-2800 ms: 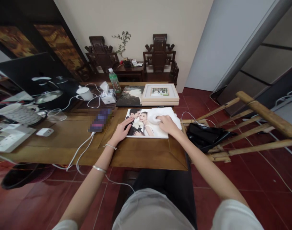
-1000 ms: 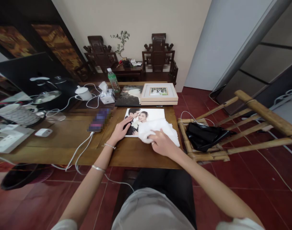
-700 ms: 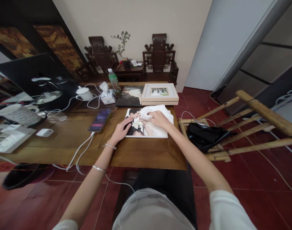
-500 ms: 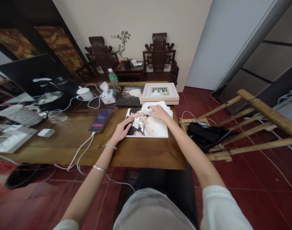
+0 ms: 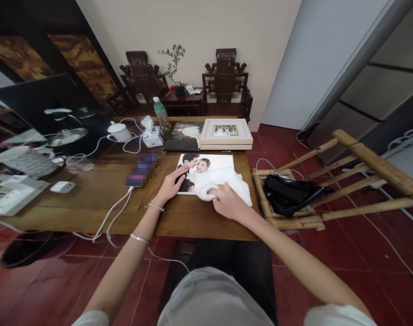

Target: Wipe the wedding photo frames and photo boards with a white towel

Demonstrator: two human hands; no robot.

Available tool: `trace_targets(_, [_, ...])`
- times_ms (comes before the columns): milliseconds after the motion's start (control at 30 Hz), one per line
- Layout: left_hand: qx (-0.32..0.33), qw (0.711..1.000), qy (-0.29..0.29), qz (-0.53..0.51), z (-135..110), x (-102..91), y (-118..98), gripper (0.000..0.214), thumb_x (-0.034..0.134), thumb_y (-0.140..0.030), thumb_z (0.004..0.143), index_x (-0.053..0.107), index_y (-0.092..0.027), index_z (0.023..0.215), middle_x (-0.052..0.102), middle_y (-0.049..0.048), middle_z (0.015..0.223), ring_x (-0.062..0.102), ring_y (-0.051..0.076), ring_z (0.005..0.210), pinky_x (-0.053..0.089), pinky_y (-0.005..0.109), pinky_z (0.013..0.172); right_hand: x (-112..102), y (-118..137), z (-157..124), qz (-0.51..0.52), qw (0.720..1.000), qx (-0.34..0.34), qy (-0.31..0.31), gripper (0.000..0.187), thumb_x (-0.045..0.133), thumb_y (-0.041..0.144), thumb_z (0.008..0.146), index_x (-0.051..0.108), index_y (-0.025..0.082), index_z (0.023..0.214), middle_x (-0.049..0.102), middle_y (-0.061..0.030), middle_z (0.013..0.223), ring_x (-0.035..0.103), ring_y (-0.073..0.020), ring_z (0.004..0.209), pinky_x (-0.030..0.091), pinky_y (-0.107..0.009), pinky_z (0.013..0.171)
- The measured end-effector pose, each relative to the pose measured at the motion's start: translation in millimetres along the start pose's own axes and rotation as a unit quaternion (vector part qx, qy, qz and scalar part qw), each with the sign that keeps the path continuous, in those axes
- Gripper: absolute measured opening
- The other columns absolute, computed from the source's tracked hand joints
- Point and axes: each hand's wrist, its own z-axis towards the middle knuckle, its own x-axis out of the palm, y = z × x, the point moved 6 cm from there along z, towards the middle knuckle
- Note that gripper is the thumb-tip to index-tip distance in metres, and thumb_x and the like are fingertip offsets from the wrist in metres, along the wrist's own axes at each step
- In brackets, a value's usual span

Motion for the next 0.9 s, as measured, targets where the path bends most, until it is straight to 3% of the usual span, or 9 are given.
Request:
trace_targets(100, [-0.002, 1.000, 0.002, 0.003, -0.1, 0.0, -0.4, 0.038, 0.040, -0.034, 0.095, 0.060, -0.017, 0.122, 0.057, 0.0094, 0.132, 0.045, 0.022, 0.130, 0.033, 0.043, 0.112, 2.7, 22.5, -22.0, 0.015, 0.999, -0.026, 0.014, 0.038, 0.040, 0.006, 0.071, 0.068, 0.021, 0.092, 0.068, -0.0074, 0.099, 0.059, -0.0232, 0.097, 0.031, -0.041, 0.102])
trace_targets(200, [-0.003, 1.000, 0.001, 0.001, 0.0, -0.1, -0.6, 0.038, 0.040, -0.034, 0.095, 0.060, -0.016, 0.122, 0.057, 0.0100, 0.132, 0.045, 0.022, 0.130, 0.033, 0.042, 0.112, 3.1, 27.8, -21.4, 0.013, 0.999, -0.026, 0.018, 0.037, 0.041, 0.006, 0.071, 0.068, 0.022, 0.090, 0.068, -0.0071, 0.095, 0.059, -0.0229, 0.094, 0.035, -0.039, 0.098])
trace_targets(467, [-0.006, 1.000, 0.000, 0.001, 0.3, -0.7, -0.3, 0.038, 0.041, -0.034, 0.094, 0.060, -0.017, 0.122, 0.056, 0.0091, 0.133, 0.045, 0.022, 0.130, 0.033, 0.042, 0.112, -2.7, -8.6, 53.1, -0.004, 1.000, 0.002, -0.003, 0.034, 0.041, 0.009, 0.071, 0.069, 0.018, 0.090, 0.071, -0.0080, 0.090, 0.060, -0.0210, 0.079, 0.040, -0.026, 0.073])
trace_targets(667, [-0.005, 1.000, 0.002, -0.002, 0.4, -0.8, -1.7, 0.038, 0.040, -0.035, 0.095, 0.059, -0.017, 0.123, 0.056, 0.0097, 0.133, 0.046, 0.021, 0.129, 0.033, 0.043, 0.111, -14.5, -41.0, 113.9, 0.011, 0.999, 0.024, -0.030, 0.033, 0.040, 0.008, 0.071, 0.069, 0.015, 0.087, 0.072, -0.0075, 0.095, 0.062, -0.0206, 0.082, 0.040, -0.023, 0.072])
trace_targets(800, [-0.006, 1.000, 0.000, -0.001, 0.3, -0.6, -1.5, 0.038, 0.040, -0.035, 0.095, 0.060, -0.018, 0.122, 0.056, 0.0087, 0.133, 0.045, 0.021, 0.130, 0.034, 0.043, 0.111, -17.9, -52.9, 130.5, -0.007, 0.998, 0.039, -0.048, 0.034, 0.041, 0.007, 0.071, 0.069, 0.014, 0.088, 0.072, -0.0088, 0.096, 0.062, -0.0232, 0.086, 0.040, -0.024, 0.074])
trace_targets(900, [-0.005, 1.000, 0.000, 0.002, 0.5, -0.6, -1.7, 0.038, 0.040, -0.035, 0.094, 0.060, -0.018, 0.122, 0.056, 0.0094, 0.133, 0.046, 0.021, 0.129, 0.034, 0.043, 0.111, -12.5, -48.2, 122.5, -0.021, 0.998, 0.045, -0.044, 0.033, 0.041, 0.007, 0.073, 0.069, 0.013, 0.088, 0.071, -0.0111, 0.095, 0.062, -0.0231, 0.085, 0.041, -0.025, 0.074])
